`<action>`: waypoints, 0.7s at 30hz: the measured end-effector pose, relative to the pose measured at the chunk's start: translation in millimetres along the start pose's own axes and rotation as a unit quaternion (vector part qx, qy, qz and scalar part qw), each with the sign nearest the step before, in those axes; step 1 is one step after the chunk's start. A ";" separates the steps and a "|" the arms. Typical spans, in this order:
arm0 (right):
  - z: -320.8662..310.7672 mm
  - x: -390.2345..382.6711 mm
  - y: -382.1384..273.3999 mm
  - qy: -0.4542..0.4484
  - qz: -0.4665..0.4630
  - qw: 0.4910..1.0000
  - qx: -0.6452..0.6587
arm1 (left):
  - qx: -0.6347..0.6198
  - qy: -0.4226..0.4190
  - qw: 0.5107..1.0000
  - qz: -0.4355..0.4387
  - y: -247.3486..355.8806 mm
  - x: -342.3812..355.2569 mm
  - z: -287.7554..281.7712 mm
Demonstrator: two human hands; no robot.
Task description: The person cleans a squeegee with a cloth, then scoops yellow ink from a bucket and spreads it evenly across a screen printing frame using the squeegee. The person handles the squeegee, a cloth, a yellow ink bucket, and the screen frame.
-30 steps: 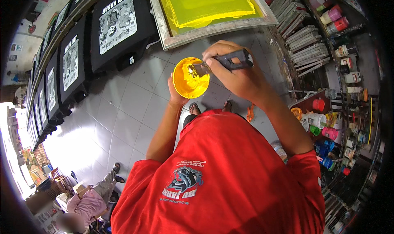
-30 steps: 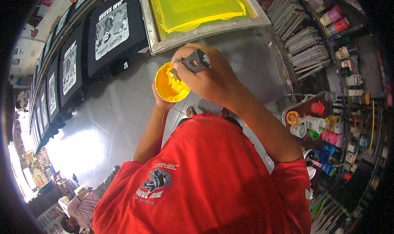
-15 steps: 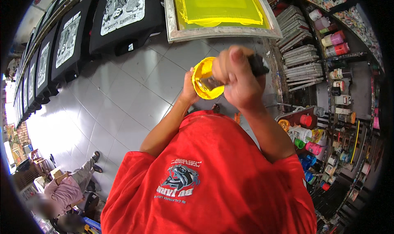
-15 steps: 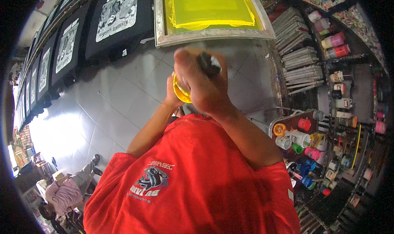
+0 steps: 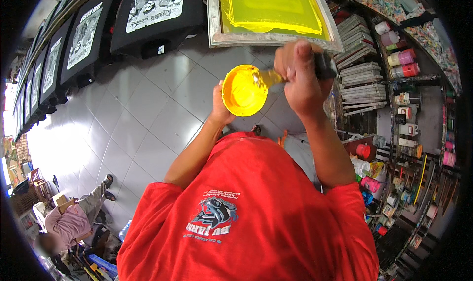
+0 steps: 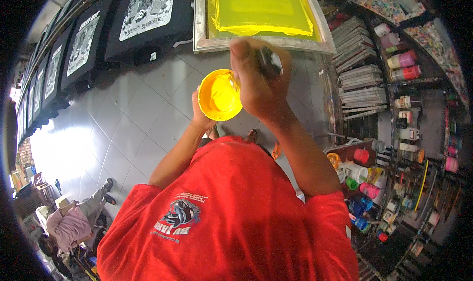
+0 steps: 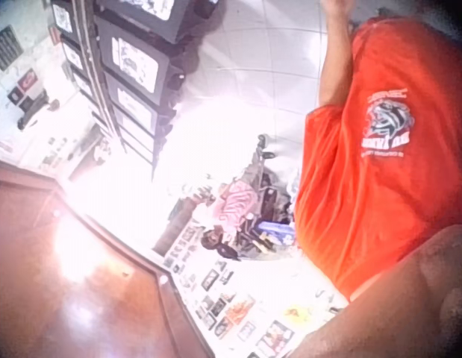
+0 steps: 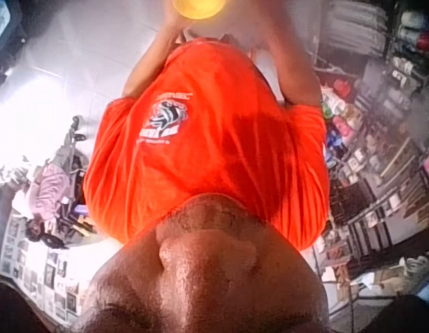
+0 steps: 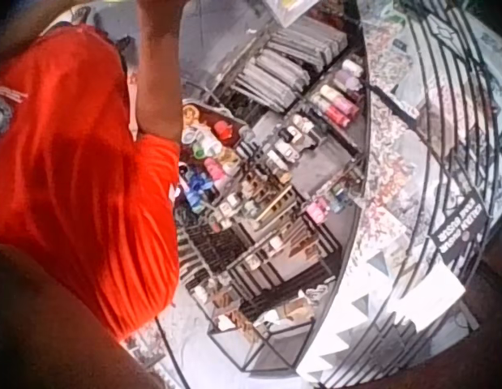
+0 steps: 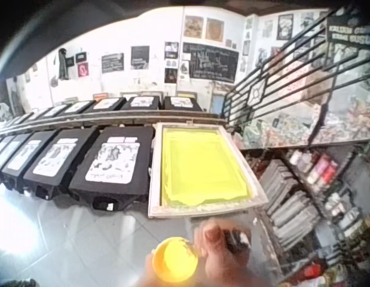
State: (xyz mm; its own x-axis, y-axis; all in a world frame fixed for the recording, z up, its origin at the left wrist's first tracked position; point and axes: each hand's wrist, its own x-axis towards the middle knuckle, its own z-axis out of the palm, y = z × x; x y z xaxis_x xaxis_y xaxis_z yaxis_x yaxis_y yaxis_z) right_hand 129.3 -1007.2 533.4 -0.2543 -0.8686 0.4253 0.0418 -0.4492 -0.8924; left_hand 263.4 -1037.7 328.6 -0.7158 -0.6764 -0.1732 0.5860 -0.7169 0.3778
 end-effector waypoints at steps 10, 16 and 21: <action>17.4 -5.2 -10.3 -0.007 -0.003 1.000 0.007 | 0.004 0.018 1.000 0.023 7.8 -1.3 8.9; 27.5 10.7 -9.9 0.064 -0.034 0.997 0.001 | -0.006 0.024 0.999 0.028 -4.3 -1.3 -1.0; 20.1 -11.3 -5.1 0.034 0.028 0.986 0.159 | -0.008 0.012 1.000 0.012 1.1 0.8 -5.7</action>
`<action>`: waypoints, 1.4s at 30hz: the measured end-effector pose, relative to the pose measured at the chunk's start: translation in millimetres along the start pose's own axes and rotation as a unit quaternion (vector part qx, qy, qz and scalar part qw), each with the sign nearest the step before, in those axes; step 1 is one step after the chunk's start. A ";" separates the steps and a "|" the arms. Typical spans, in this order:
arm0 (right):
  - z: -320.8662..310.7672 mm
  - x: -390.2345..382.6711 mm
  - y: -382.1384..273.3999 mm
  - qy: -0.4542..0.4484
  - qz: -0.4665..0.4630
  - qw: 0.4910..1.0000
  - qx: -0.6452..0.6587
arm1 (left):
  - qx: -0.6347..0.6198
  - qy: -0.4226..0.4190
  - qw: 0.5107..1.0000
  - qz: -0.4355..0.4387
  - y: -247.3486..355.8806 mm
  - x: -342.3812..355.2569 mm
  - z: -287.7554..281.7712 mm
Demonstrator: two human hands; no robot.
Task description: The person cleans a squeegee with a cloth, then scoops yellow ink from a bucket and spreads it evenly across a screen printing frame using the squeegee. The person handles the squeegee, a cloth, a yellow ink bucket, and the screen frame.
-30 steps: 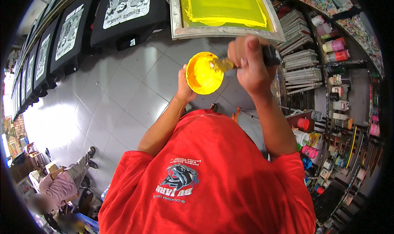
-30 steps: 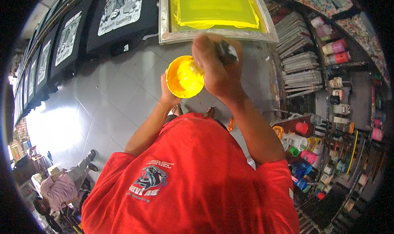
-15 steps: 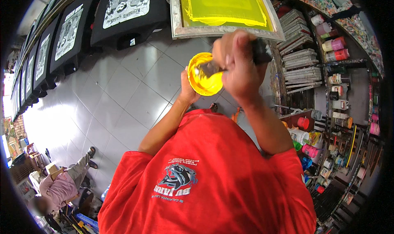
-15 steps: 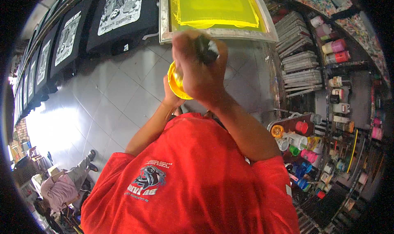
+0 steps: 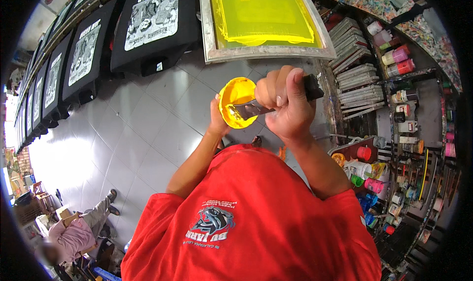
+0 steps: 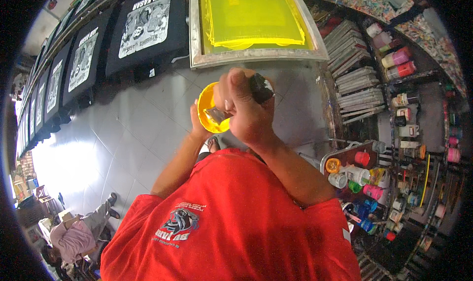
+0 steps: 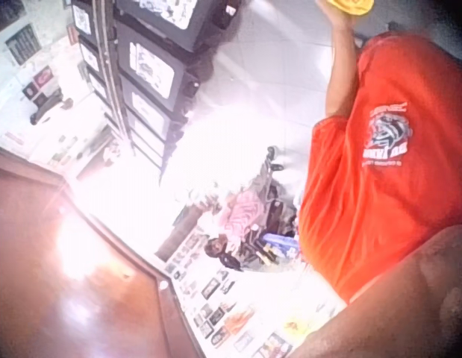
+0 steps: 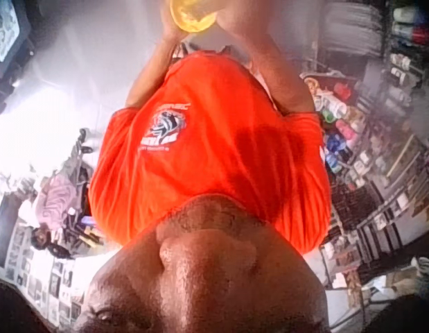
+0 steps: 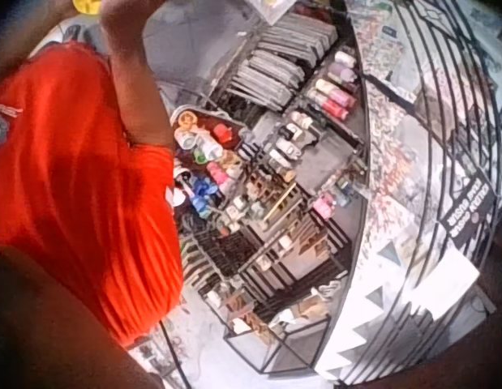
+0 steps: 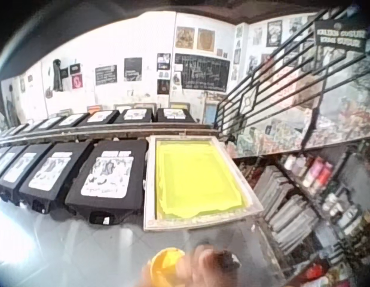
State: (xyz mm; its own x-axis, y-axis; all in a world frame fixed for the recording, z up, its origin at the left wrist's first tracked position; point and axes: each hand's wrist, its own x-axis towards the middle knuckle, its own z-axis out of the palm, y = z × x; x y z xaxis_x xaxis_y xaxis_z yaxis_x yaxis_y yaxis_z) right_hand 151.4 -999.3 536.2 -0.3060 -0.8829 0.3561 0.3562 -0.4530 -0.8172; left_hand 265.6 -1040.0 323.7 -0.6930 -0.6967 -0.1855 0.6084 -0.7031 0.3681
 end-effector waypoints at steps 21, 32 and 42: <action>-9.5 9.8 -3.0 0.098 -0.045 0.994 -0.018 | 0.091 0.081 0.991 0.058 -26.8 2.8 -2.4; -29.1 1.0 -4.5 0.088 -0.035 0.995 -0.032 | 0.132 0.042 0.989 0.056 -5.3 -1.5 13.0; -11.7 -11.2 -9.2 0.011 0.008 1.000 0.021 | 0.037 0.013 0.999 0.028 3.4 4.2 0.5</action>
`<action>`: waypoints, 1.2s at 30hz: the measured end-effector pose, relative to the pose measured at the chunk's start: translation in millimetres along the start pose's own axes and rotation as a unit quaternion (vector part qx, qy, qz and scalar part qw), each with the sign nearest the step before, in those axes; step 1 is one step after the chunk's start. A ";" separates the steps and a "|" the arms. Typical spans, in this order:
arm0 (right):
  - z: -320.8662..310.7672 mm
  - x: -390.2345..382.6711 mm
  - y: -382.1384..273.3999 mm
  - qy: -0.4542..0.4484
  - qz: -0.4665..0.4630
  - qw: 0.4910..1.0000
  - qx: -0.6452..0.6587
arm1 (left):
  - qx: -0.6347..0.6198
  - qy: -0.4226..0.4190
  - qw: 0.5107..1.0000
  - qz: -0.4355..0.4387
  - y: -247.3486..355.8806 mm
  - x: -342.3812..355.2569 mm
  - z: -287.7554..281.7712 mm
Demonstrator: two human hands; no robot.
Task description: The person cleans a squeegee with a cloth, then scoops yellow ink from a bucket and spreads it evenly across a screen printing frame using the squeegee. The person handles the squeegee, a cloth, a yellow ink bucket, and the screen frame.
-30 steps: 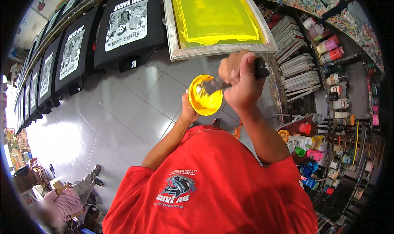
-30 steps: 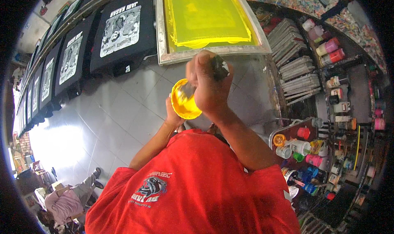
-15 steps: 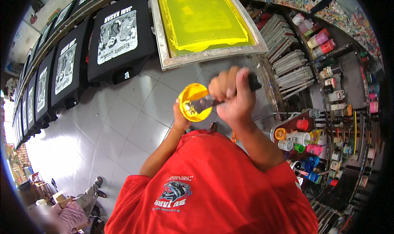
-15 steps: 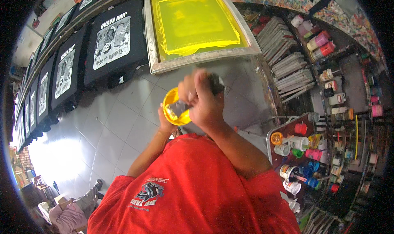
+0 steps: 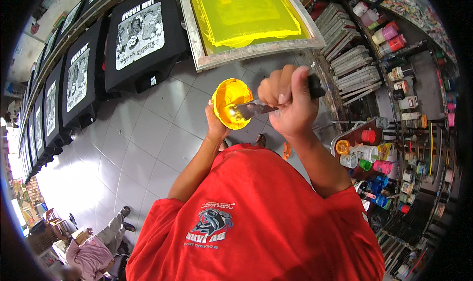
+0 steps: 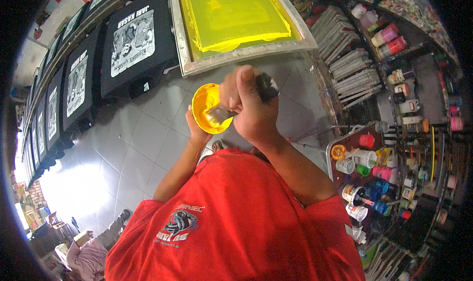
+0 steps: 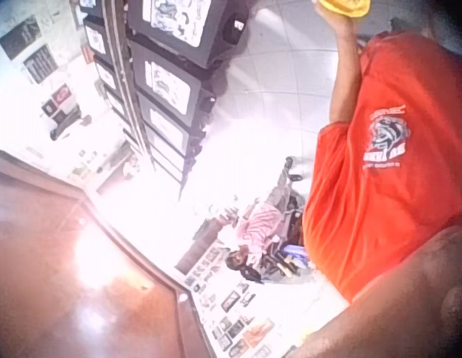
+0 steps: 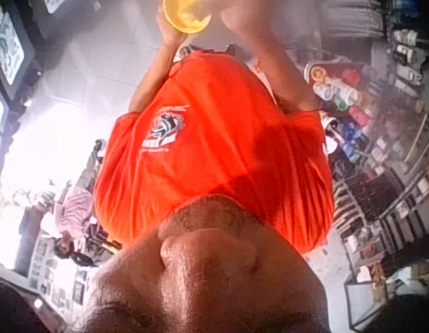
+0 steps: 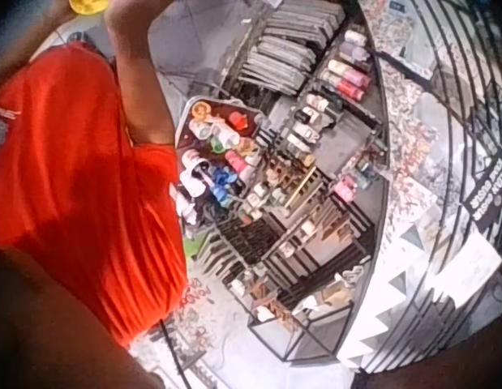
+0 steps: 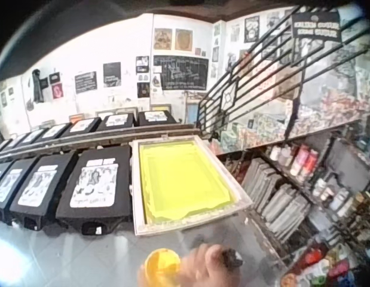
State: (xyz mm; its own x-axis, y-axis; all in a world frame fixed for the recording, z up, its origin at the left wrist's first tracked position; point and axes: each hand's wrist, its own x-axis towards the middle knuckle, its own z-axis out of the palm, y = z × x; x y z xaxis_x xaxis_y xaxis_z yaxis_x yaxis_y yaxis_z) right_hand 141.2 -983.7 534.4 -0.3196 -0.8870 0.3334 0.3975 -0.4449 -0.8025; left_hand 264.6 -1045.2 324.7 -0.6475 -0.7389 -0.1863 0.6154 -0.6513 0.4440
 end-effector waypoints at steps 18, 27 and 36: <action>15.7 -1.6 -17.1 -0.119 -0.128 0.975 -0.137 | -0.018 -0.067 0.994 -0.080 33.2 -5.4 26.0; 10.6 1.0 1.6 -0.130 -0.100 0.985 -0.048 | -0.021 -0.145 0.985 -0.093 53.0 2.6 -3.3; -1.1 -18.6 -47.2 -0.136 0.086 0.866 -0.474 | 0.022 -0.064 0.995 -0.072 90.4 21.3 -12.3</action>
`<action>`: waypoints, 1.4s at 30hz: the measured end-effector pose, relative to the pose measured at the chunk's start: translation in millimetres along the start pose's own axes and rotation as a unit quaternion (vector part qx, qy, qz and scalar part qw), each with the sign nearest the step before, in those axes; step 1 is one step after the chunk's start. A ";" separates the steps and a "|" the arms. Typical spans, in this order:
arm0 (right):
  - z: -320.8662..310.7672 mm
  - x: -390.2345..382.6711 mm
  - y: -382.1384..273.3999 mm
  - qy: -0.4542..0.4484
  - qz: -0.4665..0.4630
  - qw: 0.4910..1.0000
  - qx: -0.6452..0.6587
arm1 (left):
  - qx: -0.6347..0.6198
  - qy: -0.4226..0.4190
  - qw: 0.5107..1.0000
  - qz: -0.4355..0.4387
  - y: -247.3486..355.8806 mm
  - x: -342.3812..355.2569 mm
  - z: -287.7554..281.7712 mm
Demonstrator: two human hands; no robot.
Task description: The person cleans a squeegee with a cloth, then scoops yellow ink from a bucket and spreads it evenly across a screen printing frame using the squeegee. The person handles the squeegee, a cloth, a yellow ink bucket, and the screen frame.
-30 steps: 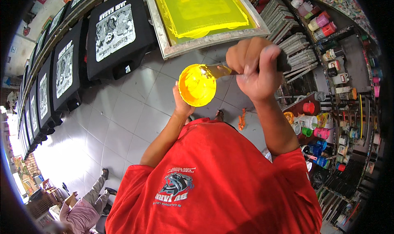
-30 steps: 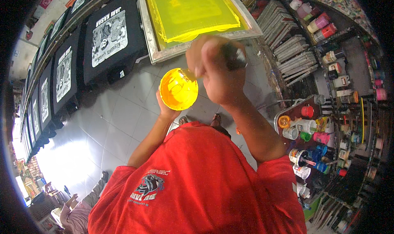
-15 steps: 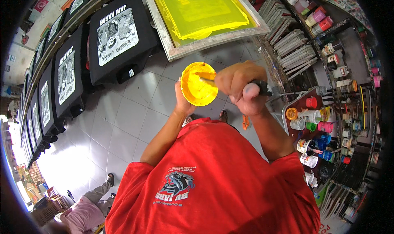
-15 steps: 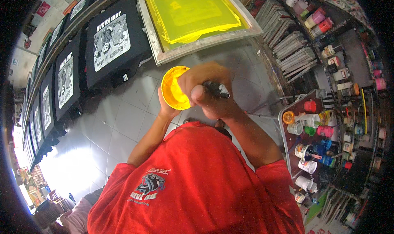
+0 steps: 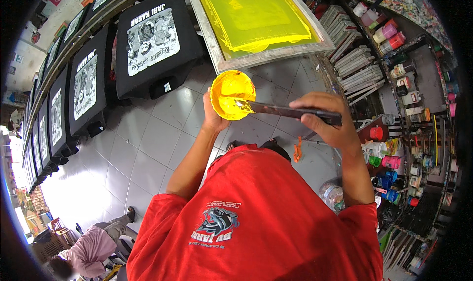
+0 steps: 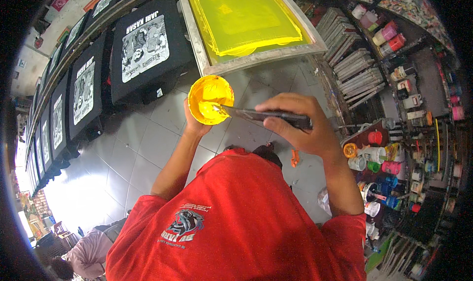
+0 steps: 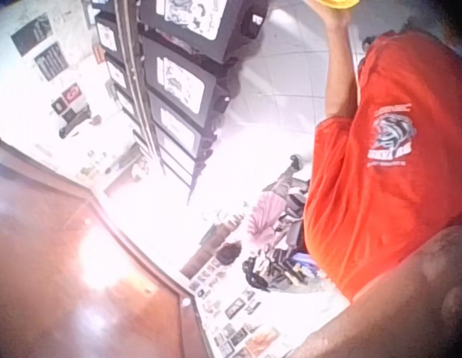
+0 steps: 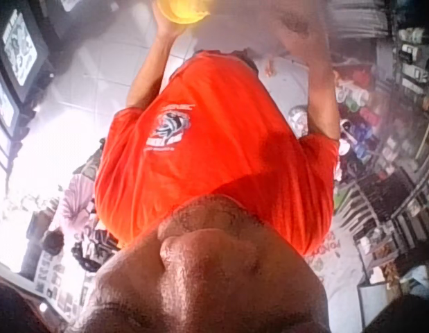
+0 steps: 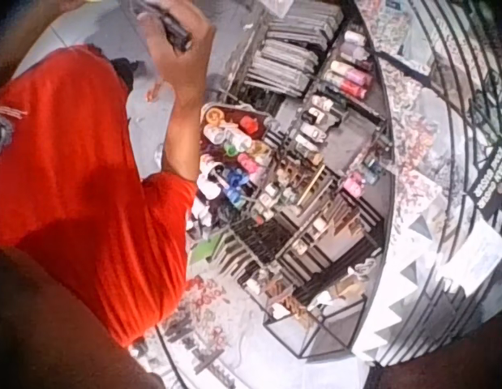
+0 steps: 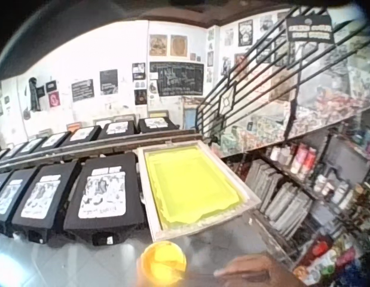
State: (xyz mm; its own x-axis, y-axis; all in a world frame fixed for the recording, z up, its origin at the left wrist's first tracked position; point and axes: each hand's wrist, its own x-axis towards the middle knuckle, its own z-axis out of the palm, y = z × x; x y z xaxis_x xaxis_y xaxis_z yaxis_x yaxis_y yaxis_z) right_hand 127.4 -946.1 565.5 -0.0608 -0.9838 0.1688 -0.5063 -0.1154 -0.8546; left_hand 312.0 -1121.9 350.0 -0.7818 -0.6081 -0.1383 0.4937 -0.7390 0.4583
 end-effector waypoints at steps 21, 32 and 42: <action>-168.3 82.5 61.5 -0.145 -0.308 0.928 -0.153 | 0.030 0.006 0.999 0.028 -11.7 135.7 73.3; -195.9 126.1 130.3 -0.054 -0.271 0.957 -0.091 | 0.103 0.107 0.984 0.095 -3.2 183.8 78.6; -158.7 164.2 136.9 -0.082 -0.169 0.866 -0.463 | 0.115 0.157 0.964 0.180 51.4 220.0 69.7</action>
State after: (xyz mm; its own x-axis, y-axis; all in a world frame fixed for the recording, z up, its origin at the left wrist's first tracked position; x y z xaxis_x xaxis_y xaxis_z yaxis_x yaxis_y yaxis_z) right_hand -88.4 -1101.6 554.2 0.3106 -0.9301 0.1959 -0.9487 -0.3162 0.0030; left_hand 138.8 -1273.4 404.4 -0.4033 -0.8981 -0.1756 0.5861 -0.4008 0.7042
